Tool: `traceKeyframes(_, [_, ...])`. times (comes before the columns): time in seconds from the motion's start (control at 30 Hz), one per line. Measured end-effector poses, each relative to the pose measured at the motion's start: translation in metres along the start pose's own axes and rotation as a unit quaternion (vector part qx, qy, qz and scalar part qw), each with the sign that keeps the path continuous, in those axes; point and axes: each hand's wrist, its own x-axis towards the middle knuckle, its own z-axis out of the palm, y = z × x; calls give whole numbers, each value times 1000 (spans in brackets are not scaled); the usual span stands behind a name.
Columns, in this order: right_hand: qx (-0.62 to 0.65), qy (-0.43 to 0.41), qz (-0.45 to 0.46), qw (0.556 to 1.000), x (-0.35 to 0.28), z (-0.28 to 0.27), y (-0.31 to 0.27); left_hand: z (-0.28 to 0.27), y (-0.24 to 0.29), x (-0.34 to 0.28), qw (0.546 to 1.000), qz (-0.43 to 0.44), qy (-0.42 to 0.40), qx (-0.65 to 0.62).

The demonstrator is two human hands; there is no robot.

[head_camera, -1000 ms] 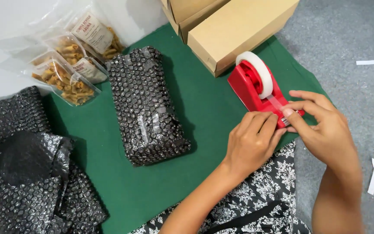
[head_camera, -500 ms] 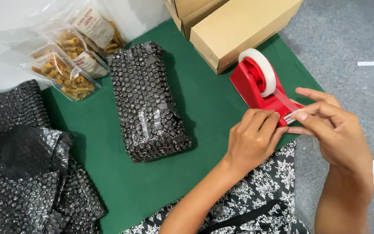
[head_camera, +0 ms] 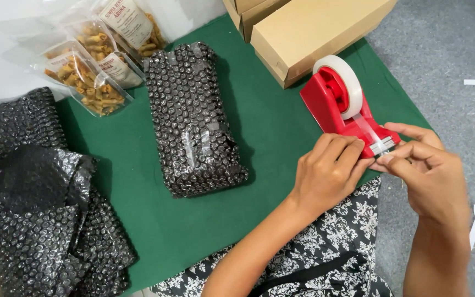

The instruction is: Wrapping a long rectangular box in black bubble wrap and securing it with tape from a dispenser.

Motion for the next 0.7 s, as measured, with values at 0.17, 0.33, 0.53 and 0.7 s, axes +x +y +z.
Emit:
traceKeyframes(0.17, [-18,-3,-5,1000,-1,2,0,0,0,0,1000,0,6,2])
traceKeyframes(0.33, [-58,14,-43,997,-1,2,7,1,0,-2,1000,-1,10,-2])
traceKeyframes(0.53, [-81,40,-43,995,-2,8,-1,1,0,-3,1000,3,20,10])
traceKeyframes(0.7, [-69,40,-53,995,-1,7,10,3,-1,-5,1000,-4,22,6])
